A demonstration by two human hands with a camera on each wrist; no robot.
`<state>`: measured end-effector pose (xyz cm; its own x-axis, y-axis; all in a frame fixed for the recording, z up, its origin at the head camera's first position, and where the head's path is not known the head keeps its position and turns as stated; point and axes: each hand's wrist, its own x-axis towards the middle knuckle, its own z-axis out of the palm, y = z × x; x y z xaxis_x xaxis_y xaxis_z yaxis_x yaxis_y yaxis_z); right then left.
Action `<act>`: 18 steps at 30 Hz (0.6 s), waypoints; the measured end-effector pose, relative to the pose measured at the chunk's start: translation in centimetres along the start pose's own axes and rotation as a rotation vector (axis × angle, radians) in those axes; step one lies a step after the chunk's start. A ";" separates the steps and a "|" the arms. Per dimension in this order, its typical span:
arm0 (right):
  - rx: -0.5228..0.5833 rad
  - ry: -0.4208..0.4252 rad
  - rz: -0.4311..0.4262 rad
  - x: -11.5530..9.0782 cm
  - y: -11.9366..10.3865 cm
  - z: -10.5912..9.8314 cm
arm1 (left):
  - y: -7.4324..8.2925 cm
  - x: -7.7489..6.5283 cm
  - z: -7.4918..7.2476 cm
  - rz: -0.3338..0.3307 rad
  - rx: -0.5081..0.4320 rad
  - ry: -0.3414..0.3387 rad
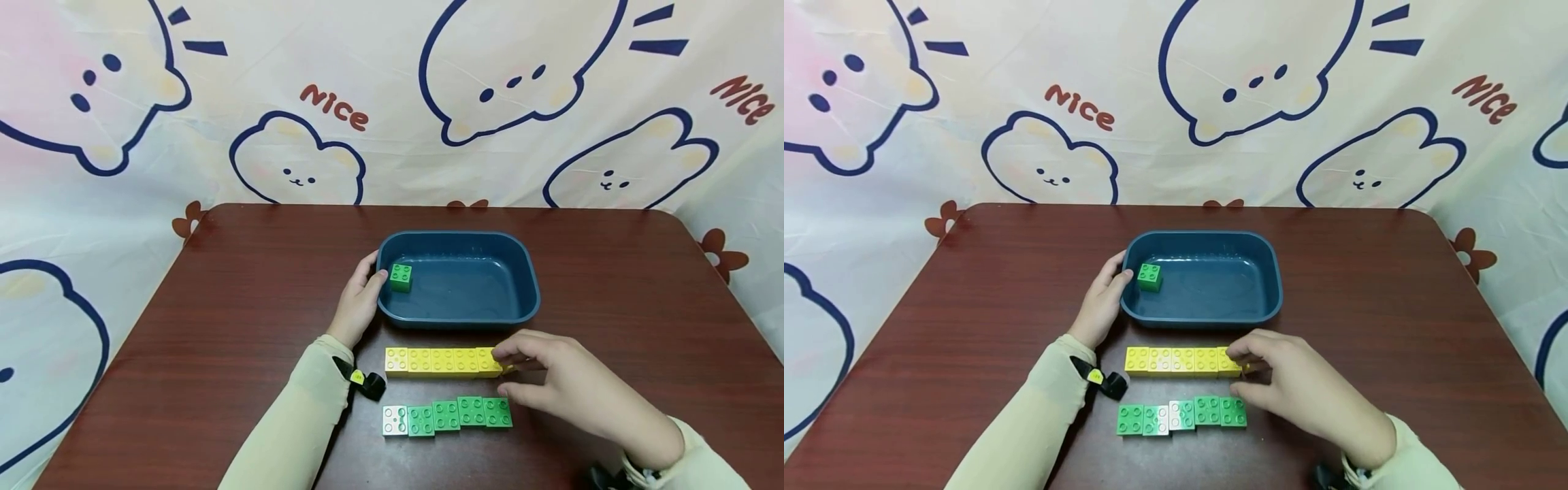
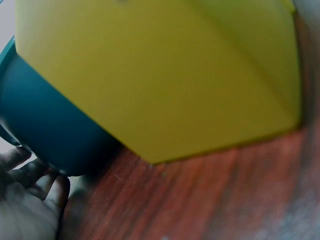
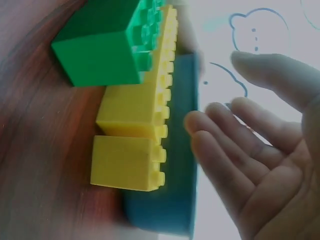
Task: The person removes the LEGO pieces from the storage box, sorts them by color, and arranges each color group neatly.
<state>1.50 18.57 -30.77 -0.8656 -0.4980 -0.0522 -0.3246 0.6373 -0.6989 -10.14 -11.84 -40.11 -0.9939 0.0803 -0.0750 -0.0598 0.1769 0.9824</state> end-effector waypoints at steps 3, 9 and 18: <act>-0.005 0.010 0.018 0.8 -0.1 0.0 | 0.0 0.0 0.0 -0.002 0.001 -0.005; -0.031 0.029 0.023 2.4 -0.2 0.4 | 0.0 0.0 0.0 0.001 0.006 -0.002; 0.011 0.068 -0.025 4.2 -0.6 0.9 | 0.0 0.0 -0.1 0.010 0.003 -0.002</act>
<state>-1.62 15.54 -31.23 -0.8814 -0.4722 0.0141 -0.3427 0.6187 -0.7069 -10.15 -11.91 -40.12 -0.9943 0.0845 -0.0653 -0.0493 0.1791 0.9826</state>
